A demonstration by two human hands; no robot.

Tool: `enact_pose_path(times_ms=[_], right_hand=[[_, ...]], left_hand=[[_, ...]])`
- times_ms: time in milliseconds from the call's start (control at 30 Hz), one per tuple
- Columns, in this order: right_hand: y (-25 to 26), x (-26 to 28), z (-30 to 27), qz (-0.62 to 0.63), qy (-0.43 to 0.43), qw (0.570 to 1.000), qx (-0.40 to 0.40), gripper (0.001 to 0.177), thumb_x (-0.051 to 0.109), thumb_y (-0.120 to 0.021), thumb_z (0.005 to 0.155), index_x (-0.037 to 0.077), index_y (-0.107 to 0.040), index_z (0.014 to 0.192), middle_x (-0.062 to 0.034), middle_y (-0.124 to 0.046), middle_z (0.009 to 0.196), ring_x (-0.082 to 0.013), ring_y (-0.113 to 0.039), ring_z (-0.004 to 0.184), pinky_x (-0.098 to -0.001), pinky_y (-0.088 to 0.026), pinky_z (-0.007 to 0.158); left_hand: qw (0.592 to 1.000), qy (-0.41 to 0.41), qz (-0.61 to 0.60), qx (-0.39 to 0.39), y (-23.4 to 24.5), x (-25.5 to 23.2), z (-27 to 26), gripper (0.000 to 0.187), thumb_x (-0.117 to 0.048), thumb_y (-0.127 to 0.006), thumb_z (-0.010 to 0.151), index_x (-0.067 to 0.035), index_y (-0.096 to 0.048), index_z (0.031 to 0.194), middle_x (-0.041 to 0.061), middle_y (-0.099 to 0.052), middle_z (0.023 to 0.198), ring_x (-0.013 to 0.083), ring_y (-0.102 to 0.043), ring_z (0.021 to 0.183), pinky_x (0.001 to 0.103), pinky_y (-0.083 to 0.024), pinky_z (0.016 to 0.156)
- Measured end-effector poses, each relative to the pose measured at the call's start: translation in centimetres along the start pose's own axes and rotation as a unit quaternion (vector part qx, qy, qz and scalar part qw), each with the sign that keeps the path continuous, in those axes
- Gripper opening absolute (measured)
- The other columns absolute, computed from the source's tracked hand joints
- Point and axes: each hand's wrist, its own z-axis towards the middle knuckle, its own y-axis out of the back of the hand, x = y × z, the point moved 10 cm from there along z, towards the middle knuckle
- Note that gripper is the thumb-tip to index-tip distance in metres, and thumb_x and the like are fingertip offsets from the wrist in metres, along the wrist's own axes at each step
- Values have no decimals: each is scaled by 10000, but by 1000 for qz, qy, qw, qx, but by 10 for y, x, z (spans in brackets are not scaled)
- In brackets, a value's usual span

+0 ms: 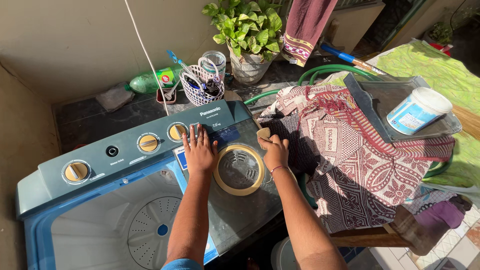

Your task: The person cleans a twin-tub washing machine by hand using a sponge to wipe the control panel, the lids, and the interior of the wash tub.

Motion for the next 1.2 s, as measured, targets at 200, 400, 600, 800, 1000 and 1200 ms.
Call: enact_pose_path(times_ms=[200,400,600,800,1000,1200], right_hand=[[4,15,-10,-46,-119,990,64,561,61,-638,863,468,-699,1244,46,-553,1260,-338,-479,1170,-478,-520,900],[-4,25,2,-76,-186,973,112,573,105,-628,898,449,-601,1355,-21,-463,1357,-372,-437,1243,-545,-527,894],[-16,66,10,-53,-143,986,62,620,70,-657,841,398,-601,1365,-80,-445,1368,-405,-437,1223,-469,-559,891],[-45,147,11,-34,43,996,66,626,39,-680,791,327,-629,1345,-47,-499,1330,-375,-461,1197,-482,-528,896],[-51,191,8,5,207,978,40,496,112,-665,863,255,-648,1337,-45,-548,1298,-350,-509,1110,-464,-520,889],[-39,200,21,-48,148,976,154,440,183,-656,919,291,-648,1345,-11,-524,1390,-351,-503,1195,-505,-510,890]], left_hand=[[997,-72,-27,20,-16,-8,-7,568,-434,-376,1090,-101,-454,1543,26,-351,1671,293,-181,1611,490,-91,1310],[999,18,-36,8,14,7,-17,759,-602,-402,977,-83,-420,1531,118,-208,1692,339,-131,1545,541,-66,1227],[995,90,-4,-51,29,20,-22,752,-578,-397,1014,-113,-353,1604,125,-170,1719,337,-106,1590,567,-47,1255],[987,91,-93,-98,27,23,-18,797,-482,-427,949,-73,-341,1627,274,-132,1662,436,-49,1540,595,-29,1239],[993,115,-5,16,14,23,-12,729,-494,-377,995,-49,-357,1571,162,-168,1709,339,-33,1591,574,9,1246],[992,118,5,35,11,24,-11,727,-483,-356,996,-52,-331,1581,126,-175,1700,329,-23,1584,577,12,1238]])
